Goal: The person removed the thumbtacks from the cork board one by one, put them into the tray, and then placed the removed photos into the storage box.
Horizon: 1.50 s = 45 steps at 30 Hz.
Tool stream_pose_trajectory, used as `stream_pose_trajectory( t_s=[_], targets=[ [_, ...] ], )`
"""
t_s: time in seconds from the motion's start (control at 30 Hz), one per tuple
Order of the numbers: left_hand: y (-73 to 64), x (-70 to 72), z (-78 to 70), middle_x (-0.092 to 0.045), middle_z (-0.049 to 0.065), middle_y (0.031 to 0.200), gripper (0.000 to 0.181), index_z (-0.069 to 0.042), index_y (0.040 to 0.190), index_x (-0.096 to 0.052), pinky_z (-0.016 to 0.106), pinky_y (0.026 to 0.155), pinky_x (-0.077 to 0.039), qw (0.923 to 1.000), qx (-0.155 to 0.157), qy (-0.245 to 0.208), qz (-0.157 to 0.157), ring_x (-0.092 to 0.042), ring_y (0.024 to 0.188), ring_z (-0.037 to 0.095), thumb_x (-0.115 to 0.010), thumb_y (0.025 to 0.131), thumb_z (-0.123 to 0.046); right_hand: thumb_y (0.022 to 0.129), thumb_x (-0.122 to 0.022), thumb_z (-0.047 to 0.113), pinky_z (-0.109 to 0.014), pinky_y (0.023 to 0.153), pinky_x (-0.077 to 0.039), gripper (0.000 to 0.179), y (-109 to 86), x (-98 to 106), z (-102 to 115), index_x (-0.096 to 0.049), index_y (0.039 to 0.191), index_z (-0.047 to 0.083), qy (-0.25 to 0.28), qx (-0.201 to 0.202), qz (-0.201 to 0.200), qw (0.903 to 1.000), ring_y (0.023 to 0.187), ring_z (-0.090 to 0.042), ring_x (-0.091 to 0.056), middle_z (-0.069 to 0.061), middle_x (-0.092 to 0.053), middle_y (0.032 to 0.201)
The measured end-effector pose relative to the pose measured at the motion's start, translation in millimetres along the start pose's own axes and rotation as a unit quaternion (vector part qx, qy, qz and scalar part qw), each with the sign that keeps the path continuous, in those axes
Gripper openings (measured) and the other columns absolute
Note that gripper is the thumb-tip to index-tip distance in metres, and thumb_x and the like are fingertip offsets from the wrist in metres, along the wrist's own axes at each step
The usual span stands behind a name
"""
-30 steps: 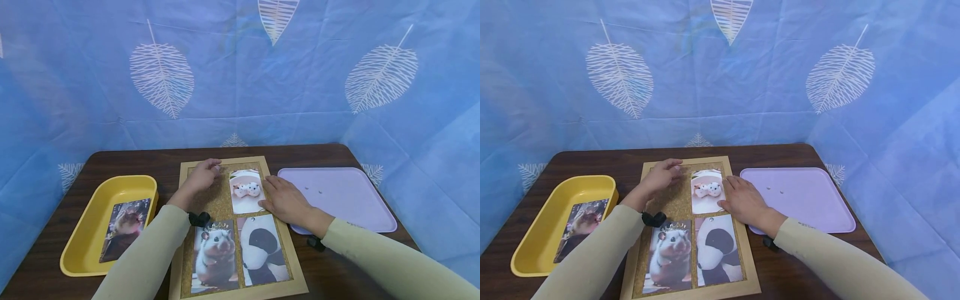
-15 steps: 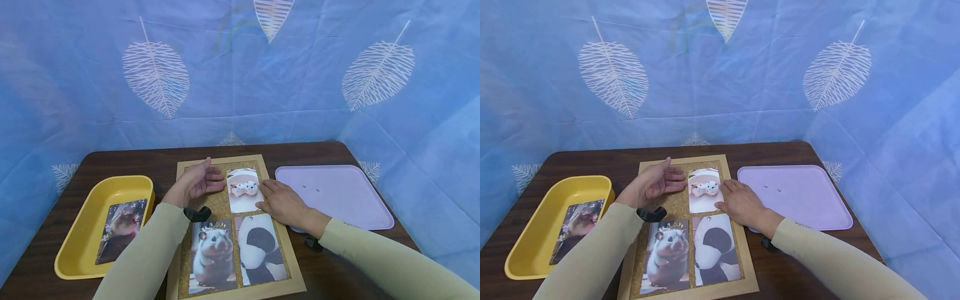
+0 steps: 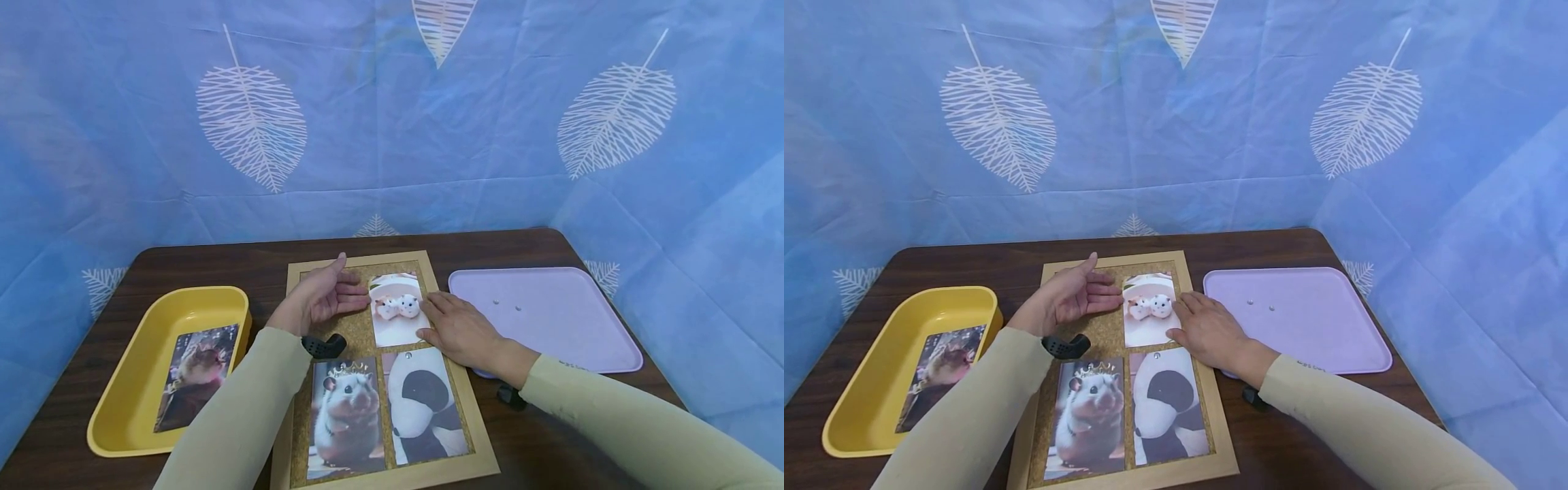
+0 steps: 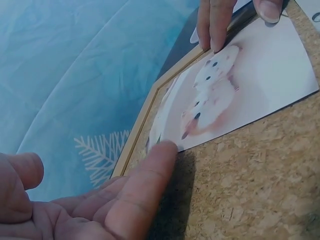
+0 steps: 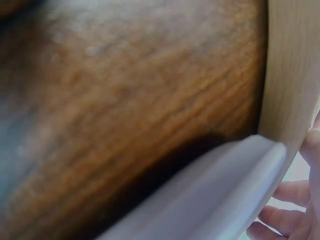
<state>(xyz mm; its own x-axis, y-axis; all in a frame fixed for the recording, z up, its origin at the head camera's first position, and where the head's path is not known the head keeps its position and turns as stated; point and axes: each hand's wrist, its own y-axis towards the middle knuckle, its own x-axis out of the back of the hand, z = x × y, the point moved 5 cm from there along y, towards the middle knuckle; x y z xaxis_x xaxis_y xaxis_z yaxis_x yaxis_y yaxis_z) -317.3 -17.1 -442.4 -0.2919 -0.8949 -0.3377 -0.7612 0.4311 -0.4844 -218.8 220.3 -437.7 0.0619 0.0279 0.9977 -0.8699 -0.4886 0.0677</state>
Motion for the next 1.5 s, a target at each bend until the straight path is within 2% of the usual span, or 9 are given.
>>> stream_pose_trajectory(
  t_s=[0.27, 0.47, 0.6, 0.73, 0.83, 0.97, 1.13, 1.23, 1.5],
  targets=[
    [2.2, -2.1, -1.4, -0.057, 0.031, 0.147, 0.078, 0.007, 0.156, -0.041, 0.039, 0.103, -0.059, 1.0, -0.006, 0.007, -0.002, -0.06, 0.137, 0.04, -0.034, 0.112, -0.057, 0.108, -0.06, 0.041, -0.053, 0.122, -0.04, 0.064, -0.3, -1.1, -0.1, -0.054, 0.15, -0.007, -0.001, 0.0, 0.004, 1.0, 0.148, -0.043, -0.046, -0.027, -0.051, 0.155],
    [2.1, -4.8, -0.6, -0.047, 0.027, 0.155, 0.078, 0.001, 0.159, -0.04, 0.051, 0.114, -0.05, 0.9996, -0.005, -0.001, 0.029, -0.055, 0.14, 0.043, -0.032, 0.111, -0.06, 0.108, -0.06, 0.041, -0.052, 0.122, -0.04, 0.064, -0.6, -1.9, -0.6, -0.054, 0.15, -0.007, -0.003, 0.0, 0.005, 1.0, 0.148, -0.043, -0.047, -0.027, -0.051, 0.156],
    [3.4, -7.6, 3.4, -0.041, 0.025, 0.155, 0.079, -0.004, 0.16, -0.039, 0.055, 0.111, -0.052, 0.9989, -0.003, -0.008, 0.046, -0.056, 0.137, 0.048, -0.032, 0.109, -0.063, 0.108, -0.06, 0.04, -0.052, 0.122, -0.04, 0.063, -0.3, -3.1, -0.2, -0.053, 0.15, -0.006, -0.004, 0.001, 0.007, 1.0, 0.148, -0.043, -0.047, -0.026, -0.051, 0.156],
    [5.7, -9.5, 9.4, -0.038, 0.025, 0.161, 0.08, -0.008, 0.166, -0.027, 0.054, 0.107, -0.055, 0.9978, -0.006, -0.006, 0.066, -0.056, 0.138, 0.048, -0.034, 0.109, -0.063, 0.108, -0.059, 0.04, -0.052, 0.122, -0.04, 0.063, -0.2, -3.3, 0.4, -0.053, 0.15, -0.006, -0.005, 0.003, 0.006, 1.0, 0.148, -0.042, -0.047, -0.026, -0.051, 0.156],
    [7.2, -10.7, 12.3, -0.041, 0.026, 0.161, 0.069, -0.01, 0.167, -0.024, 0.052, 0.102, -0.058, 0.9972, -0.019, 0.009, 0.072, -0.06, 0.134, 0.047, -0.041, 0.113, -0.05, 0.108, -0.059, 0.04, -0.052, 0.122, -0.04, 0.063, -0.6, -2.8, 0.6, -0.053, 0.15, -0.007, -0.007, 0.005, 0.003, 1.0, 0.147, -0.043, -0.047, -0.026, -0.051, 0.156],
    [7.7, -11.9, 15.0, -0.051, 0.025, 0.153, 0.05, -0.013, 0.162, -0.035, 0.049, 0.096, -0.062, 0.9954, -0.037, 0.049, 0.073, -0.069, 0.123, 0.041, -0.049, 0.114, -0.019, 0.108, -0.059, 0.04, -0.052, 0.122, -0.04, 0.063, -1.3, -2.3, 0.4, -0.053, 0.15, -0.007, -0.007, 0.008, 0.001, 0.9999, 0.147, -0.043, -0.047, -0.027, -0.051, 0.156],
    [9.6, -14.2, 15.8, -0.058, 0.02, 0.142, 0.051, -0.011, 0.157, -0.044, 0.044, 0.094, -0.063, 0.992, -0.051, 0.08, 0.083, -0.072, 0.117, 0.032, -0.048, 0.109, 0.005, 0.108, -0.06, 0.041, -0.053, 0.122, -0.04, 0.064, -1.9, -1.3, 0.4, -0.053, 0.15, -0.007, -0.003, 0.005, 0.003, 1.0, 0.148, -0.044, -0.046, -0.027, -0.05, 0.156],
    [12.5, -14.3, 15.5, -0.061, 0.018, 0.137, 0.05, -0.01, 0.155, -0.047, 0.042, 0.092, -0.064, 0.9918, -0.052, 0.088, 0.077, -0.074, 0.112, 0.029, -0.05, 0.108, 0.006, 0.108, -0.06, 0.041, -0.054, 0.122, -0.04, 0.064, -2.0, -1.1, 0.3, -0.052, 0.15, -0.007, 0.001, 0.001, 0.006, 1.0, 0.148, -0.044, -0.045, -0.027, -0.05, 0.157],
    [20.1, -14.9, 16.4, -0.068, 0.015, 0.119, 0.033, -0.009, 0.143, -0.058, 0.038, 0.081, -0.066, 0.9933, -0.024, 0.109, 0.03, -0.075, 0.085, 0.021, -0.054, 0.111, -0.013, 0.108, -0.06, 0.04, -0.053, 0.121, -0.04, 0.064, -2.4, -1.2, 0.0, -0.053, 0.15, -0.006, -0.001, 0.0, 0.004, 1.0, 0.148, -0.044, -0.046, -0.027, -0.05, 0.156]
  ],
)
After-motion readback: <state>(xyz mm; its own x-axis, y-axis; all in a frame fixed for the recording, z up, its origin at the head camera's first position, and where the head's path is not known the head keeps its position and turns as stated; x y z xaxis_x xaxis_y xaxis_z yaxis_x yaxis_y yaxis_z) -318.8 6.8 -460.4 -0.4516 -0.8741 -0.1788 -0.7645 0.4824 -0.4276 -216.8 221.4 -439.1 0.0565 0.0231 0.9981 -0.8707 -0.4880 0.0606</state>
